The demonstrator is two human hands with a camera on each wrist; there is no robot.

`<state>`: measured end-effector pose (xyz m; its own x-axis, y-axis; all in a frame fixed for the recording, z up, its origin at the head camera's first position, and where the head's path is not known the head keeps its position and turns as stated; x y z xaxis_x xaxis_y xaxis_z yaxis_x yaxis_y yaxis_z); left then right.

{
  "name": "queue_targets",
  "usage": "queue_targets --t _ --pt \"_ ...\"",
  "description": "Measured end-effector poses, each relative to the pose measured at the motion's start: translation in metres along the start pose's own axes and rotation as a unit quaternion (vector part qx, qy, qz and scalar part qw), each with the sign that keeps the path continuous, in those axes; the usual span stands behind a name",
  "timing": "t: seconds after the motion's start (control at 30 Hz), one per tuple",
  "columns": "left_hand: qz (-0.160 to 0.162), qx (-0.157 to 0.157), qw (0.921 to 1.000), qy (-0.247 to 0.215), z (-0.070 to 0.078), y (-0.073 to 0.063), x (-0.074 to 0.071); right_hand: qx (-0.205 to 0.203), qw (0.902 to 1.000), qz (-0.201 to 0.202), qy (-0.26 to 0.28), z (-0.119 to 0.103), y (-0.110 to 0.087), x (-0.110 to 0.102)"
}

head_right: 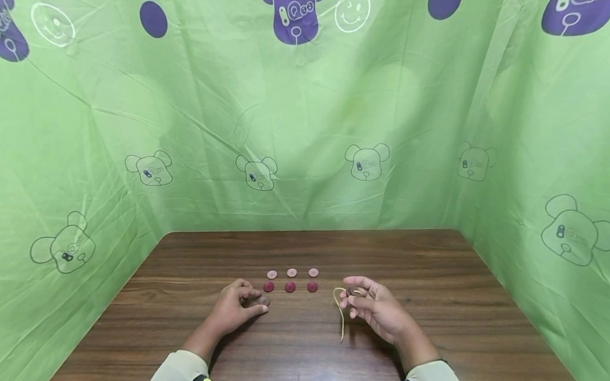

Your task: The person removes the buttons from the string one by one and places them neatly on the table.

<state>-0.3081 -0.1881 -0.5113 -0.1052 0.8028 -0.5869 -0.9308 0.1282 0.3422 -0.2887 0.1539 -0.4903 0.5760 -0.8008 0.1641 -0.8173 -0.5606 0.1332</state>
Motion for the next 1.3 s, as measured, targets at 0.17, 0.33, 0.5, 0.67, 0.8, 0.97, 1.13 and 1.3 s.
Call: queue_targets --t 0.17,0.33,0.5,0.67,0.8,0.97,1.13,1.3 --pt "0.007 0.0 1.0 0.0 0.0 0.0 -0.002 -0.013 0.9999 -0.01 0.005 -0.004 -0.001 0.002" --pt "0.016 -0.002 0.9999 -0.005 0.0 0.0 -0.004 -0.011 0.9999 -0.004 0.002 -0.002 -0.001 0.001" --pt "0.02 -0.008 0.9997 -0.011 0.001 0.0 -0.006 -0.005 0.9998 0.017 -0.008 0.0 -0.001 -0.002" --pt "0.025 -0.017 0.9993 -0.022 0.001 0.0 -0.007 -0.007 0.9996 0.024 -0.015 -0.002 -0.002 -0.002" --pt "0.036 -0.016 0.9986 -0.036 0.0 0.0 -0.008 -0.011 0.9997 0.02 -0.013 -0.003 -0.002 -0.001" --pt "0.067 0.006 0.9966 -0.048 0.004 0.0 -0.012 -0.017 0.9996 0.018 -0.014 -0.004 -0.002 0.0" --pt "0.095 0.036 0.9936 -0.05 0.013 -0.001 -0.015 -0.026 0.9996 0.013 -0.006 -0.005 -0.001 0.001" --pt "0.102 0.041 0.9928 -0.048 0.021 -0.002 -0.013 -0.025 0.9995 0.016 -0.009 -0.005 -0.001 0.002"
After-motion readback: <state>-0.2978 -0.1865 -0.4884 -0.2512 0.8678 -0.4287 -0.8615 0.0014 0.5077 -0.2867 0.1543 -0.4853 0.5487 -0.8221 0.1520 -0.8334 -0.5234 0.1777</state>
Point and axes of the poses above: each hand's wrist, its own y-axis towards the middle knuckle, its own x-axis out of the palm, z = x × y, the point moved 8 cm from there along y, towards the middle knuckle, and after that the axes turned 6 degrees about -y, right-handed, at the moved point
